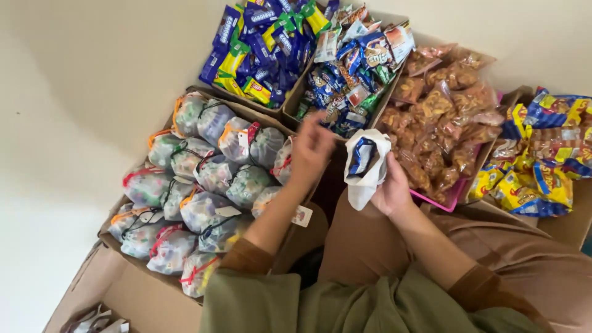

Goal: The person is sitting on the floor, packing individual snack items into small paper wrappers and then organizing them into larger plastic bags and cardboard boxes.

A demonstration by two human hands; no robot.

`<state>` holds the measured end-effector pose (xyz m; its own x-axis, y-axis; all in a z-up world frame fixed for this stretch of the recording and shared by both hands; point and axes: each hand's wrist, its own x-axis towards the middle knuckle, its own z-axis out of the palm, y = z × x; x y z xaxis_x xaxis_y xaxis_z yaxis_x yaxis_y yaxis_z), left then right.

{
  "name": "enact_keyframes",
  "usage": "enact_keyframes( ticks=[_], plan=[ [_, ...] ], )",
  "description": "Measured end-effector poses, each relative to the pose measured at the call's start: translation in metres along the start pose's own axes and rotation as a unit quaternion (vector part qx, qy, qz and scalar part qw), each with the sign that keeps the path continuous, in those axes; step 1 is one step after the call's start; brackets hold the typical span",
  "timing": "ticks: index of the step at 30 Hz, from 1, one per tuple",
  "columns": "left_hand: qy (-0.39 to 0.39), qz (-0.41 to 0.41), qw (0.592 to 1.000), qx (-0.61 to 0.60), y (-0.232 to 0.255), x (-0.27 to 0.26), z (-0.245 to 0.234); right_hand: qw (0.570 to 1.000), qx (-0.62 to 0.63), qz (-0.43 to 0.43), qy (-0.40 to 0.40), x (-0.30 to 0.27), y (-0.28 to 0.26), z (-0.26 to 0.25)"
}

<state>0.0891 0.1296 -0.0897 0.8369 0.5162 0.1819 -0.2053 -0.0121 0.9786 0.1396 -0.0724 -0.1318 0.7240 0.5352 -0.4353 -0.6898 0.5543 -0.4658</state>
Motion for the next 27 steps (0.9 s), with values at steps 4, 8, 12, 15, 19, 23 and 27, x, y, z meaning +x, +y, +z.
enact_keyframes(
  ticks=[4,8,12,15,19,23,27],
  plan=[
    [0.148,0.006,0.981,0.121,-0.064,0.086,-0.059,1.000,0.011,-0.009,0.007,0.005,-0.002,-0.007],
    [0.120,0.019,0.857,0.501,-0.155,0.145,-0.121,1.000,0.022,-0.007,0.006,-0.001,-0.004,0.002],
    [0.068,0.041,0.708,0.702,-0.163,0.172,-0.141,1.000,0.028,-0.011,-0.005,-0.007,-0.003,0.013],
    [0.050,-0.020,0.676,0.735,-0.226,0.193,-0.170,0.999,0.036,-0.017,-0.009,-0.006,-0.001,0.010],
    [-0.045,-0.175,0.675,0.716,-0.184,0.192,-0.154,0.999,0.037,-0.024,-0.010,-0.003,-0.001,0.006],
    [0.014,-0.140,0.696,0.705,-0.181,0.185,-0.157,0.999,0.038,-0.012,-0.006,0.003,0.002,0.002],
    [0.010,-0.122,0.761,0.638,-0.180,0.182,-0.165,0.999,0.040,-0.013,-0.007,0.001,0.001,-0.009]
  ],
)
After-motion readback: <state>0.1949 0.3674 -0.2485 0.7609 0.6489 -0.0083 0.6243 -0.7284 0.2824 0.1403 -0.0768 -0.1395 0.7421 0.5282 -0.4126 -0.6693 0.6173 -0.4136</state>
